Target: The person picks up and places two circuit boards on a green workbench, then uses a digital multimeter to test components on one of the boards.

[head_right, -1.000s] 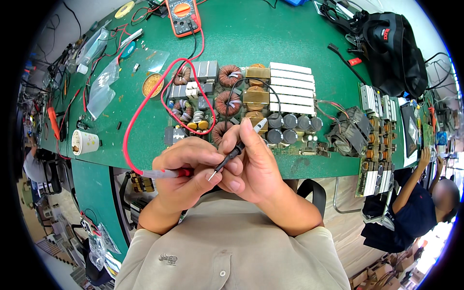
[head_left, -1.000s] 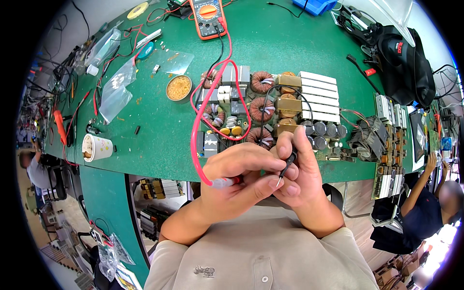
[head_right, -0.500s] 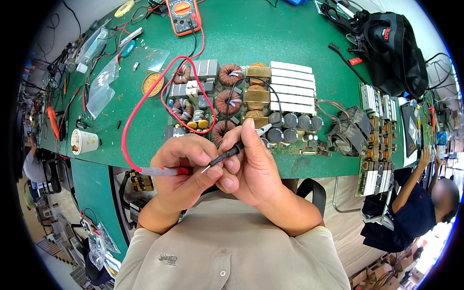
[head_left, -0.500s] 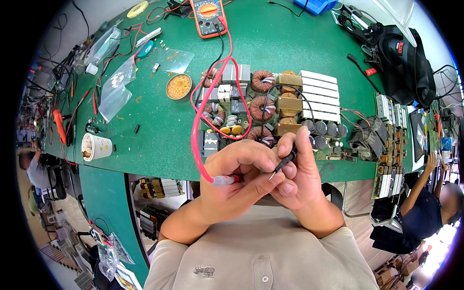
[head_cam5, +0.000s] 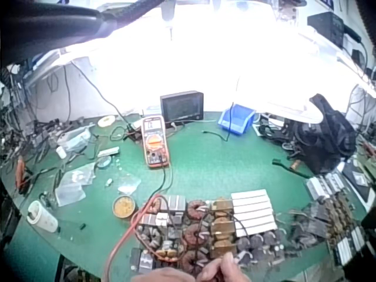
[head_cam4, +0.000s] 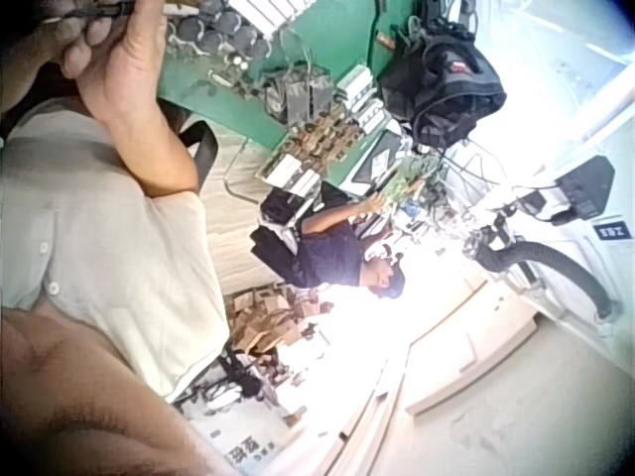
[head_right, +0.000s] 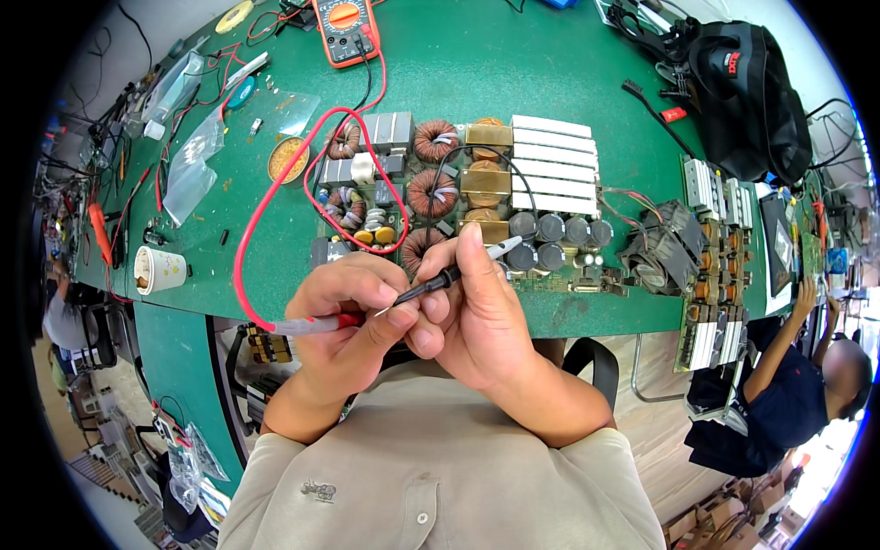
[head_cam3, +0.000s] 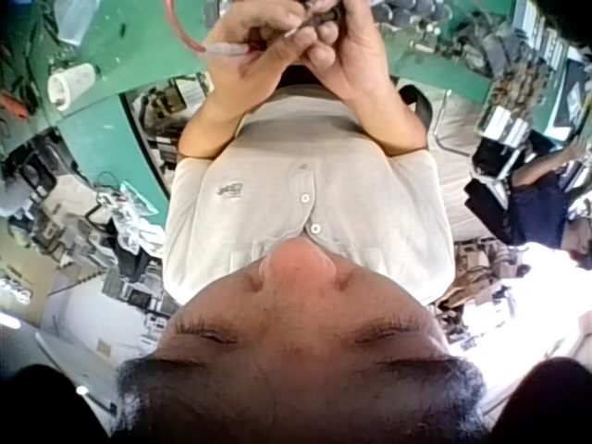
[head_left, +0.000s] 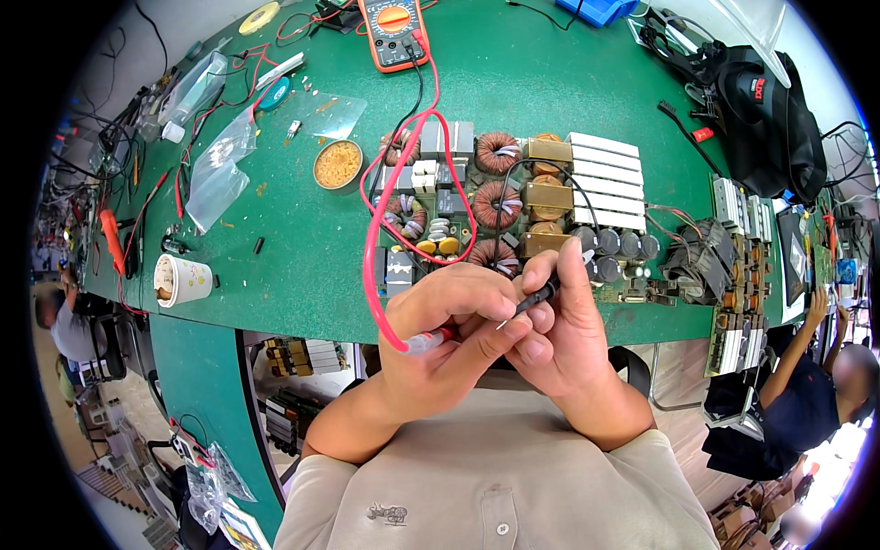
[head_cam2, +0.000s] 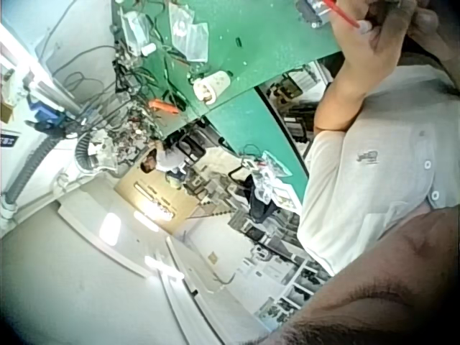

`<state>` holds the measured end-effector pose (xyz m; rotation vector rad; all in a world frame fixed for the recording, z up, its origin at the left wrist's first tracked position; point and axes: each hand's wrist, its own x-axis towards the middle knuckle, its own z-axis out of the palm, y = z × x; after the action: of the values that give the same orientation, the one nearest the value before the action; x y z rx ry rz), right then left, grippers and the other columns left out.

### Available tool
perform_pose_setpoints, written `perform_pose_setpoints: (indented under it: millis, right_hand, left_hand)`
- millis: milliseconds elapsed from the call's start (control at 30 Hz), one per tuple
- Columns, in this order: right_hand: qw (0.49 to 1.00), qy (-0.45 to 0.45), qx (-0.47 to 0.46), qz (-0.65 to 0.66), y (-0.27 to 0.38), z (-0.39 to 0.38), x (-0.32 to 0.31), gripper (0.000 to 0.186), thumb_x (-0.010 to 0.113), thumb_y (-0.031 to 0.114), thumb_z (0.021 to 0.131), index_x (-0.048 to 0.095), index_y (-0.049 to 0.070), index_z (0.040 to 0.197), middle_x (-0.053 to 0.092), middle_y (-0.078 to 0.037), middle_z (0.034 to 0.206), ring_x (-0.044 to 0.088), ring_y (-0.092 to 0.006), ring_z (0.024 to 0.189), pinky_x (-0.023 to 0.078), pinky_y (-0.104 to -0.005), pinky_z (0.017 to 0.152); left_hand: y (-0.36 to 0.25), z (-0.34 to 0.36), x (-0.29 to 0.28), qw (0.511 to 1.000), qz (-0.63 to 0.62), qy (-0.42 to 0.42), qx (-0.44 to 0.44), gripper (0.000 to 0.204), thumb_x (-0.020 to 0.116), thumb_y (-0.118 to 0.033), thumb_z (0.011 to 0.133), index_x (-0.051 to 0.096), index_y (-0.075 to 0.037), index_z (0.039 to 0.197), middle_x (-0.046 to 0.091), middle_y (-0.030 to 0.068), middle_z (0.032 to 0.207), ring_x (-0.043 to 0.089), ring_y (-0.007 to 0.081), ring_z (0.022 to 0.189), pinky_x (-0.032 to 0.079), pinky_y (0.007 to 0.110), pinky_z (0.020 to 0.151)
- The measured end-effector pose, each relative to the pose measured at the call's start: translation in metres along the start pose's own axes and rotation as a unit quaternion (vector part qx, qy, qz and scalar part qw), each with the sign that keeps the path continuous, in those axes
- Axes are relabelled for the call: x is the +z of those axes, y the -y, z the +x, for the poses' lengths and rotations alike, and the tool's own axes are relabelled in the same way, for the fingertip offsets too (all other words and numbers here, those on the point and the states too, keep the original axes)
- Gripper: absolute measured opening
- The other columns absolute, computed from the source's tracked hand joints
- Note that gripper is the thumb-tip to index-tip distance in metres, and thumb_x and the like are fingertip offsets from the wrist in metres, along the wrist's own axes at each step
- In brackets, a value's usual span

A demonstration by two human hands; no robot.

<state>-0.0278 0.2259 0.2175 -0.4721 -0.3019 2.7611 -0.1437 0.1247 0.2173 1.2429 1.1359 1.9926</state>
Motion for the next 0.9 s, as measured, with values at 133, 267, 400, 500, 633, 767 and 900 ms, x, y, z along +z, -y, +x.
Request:
perform_pose_setpoints:
  millis: [133, 267, 400, 500, 633, 767, 900]
  right_hand:
    - [0.992, 0.018, -0.093, -0.083, 0.0, 0.001, -0.003, 0.049, 0.043, 0.049, 0.103, 0.057, 0.003, 0.095, 0.059, -0.009, 0.068, 0.061, -0.0225, 0.054, 0.049, -0.0326, 0.046]
    - [0.949, 0.003, -0.189, -0.252, -0.001, 0.0, 0.009, 0.048, 0.038, 0.048, 0.105, 0.053, 0.005, 0.094, 0.053, -0.008, 0.064, 0.056, -0.0211, 0.048, 0.048, -0.0313, 0.044]
    - [0.955, 0.057, -0.194, -0.219, 0.0, 0.001, -0.001, 0.038, 0.052, 0.035, 0.103, 0.058, -0.002, 0.098, 0.064, -0.014, 0.074, 0.068, -0.0257, 0.061, 0.058, -0.0355, 0.055]
    - [0.945, 0.047, -0.213, -0.242, 0.0, 0.001, -0.002, 0.036, 0.056, 0.033, 0.102, 0.059, -0.003, 0.097, 0.065, -0.015, 0.075, 0.069, -0.0262, 0.063, 0.058, -0.0358, 0.056]
    - [0.94, 0.032, -0.218, -0.262, -0.001, 0.006, -0.001, 0.036, 0.057, 0.032, 0.101, 0.06, -0.004, 0.097, 0.065, -0.014, 0.074, 0.069, -0.0259, 0.063, 0.057, -0.0351, 0.055]
    - [0.946, 0.053, -0.169, -0.271, 0.007, 0.005, -0.001, 0.037, 0.058, 0.032, 0.101, 0.061, -0.004, 0.097, 0.065, -0.013, 0.074, 0.068, -0.025, 0.062, 0.056, -0.0338, 0.053]
    - [0.951, 0.065, -0.143, -0.266, 0.012, 0.007, -0.003, 0.036, 0.058, 0.032, 0.101, 0.062, -0.004, 0.097, 0.065, -0.012, 0.076, 0.068, -0.024, 0.062, 0.055, -0.0336, 0.053]
  left_hand:
    - [0.0, -0.003, 0.001, 0.997, -0.07, -0.013, -0.026, 0.021, 0.061, 0.01, 0.091, 0.056, 0.003, 0.11, 0.065, 0.0176, 0.103, 0.068, 0.0169, 0.084, 0.055, 0.027, 0.068]
    - [0.003, -0.011, -0.007, 0.994, -0.098, -0.027, -0.048, 0.02, 0.06, 0.008, 0.093, 0.055, 0.004, 0.112, 0.065, 0.0208, 0.11, 0.068, 0.0178, 0.088, 0.056, 0.029, 0.071]
    - [0.003, -0.014, -0.008, 0.993, -0.096, -0.05, -0.047, 0.017, 0.06, 0.007, 0.094, 0.057, 0.004, 0.11, 0.065, 0.0213, 0.112, 0.067, 0.0172, 0.089, 0.055, 0.028, 0.072]
    - [0.003, -0.015, -0.01, 0.995, -0.044, -0.067, -0.057, 0.013, 0.063, 0.003, 0.093, 0.059, 0.001, 0.106, 0.067, 0.0211, 0.11, 0.065, 0.0142, 0.085, 0.053, 0.026, 0.07]
    - [0.008, -0.018, -0.014, 0.994, -0.034, -0.082, -0.063, 0.012, 0.064, 0.002, 0.093, 0.06, 0.0, 0.104, 0.068, 0.0208, 0.108, 0.064, 0.011, 0.083, 0.05, 0.023, 0.066]
    - [0.008, -0.019, -0.013, 0.991, -0.074, -0.087, -0.07, 0.012, 0.063, 0.004, 0.094, 0.06, 0.0, 0.105, 0.068, 0.0195, 0.109, 0.065, 0.0108, 0.085, 0.049, 0.021, 0.065]
    - [0.007, -0.017, -0.011, 0.985, -0.111, -0.091, -0.096, 0.013, 0.062, 0.003, 0.094, 0.059, 0.001, 0.106, 0.069, 0.018, 0.108, 0.066, 0.011, 0.085, 0.05, 0.022, 0.066]
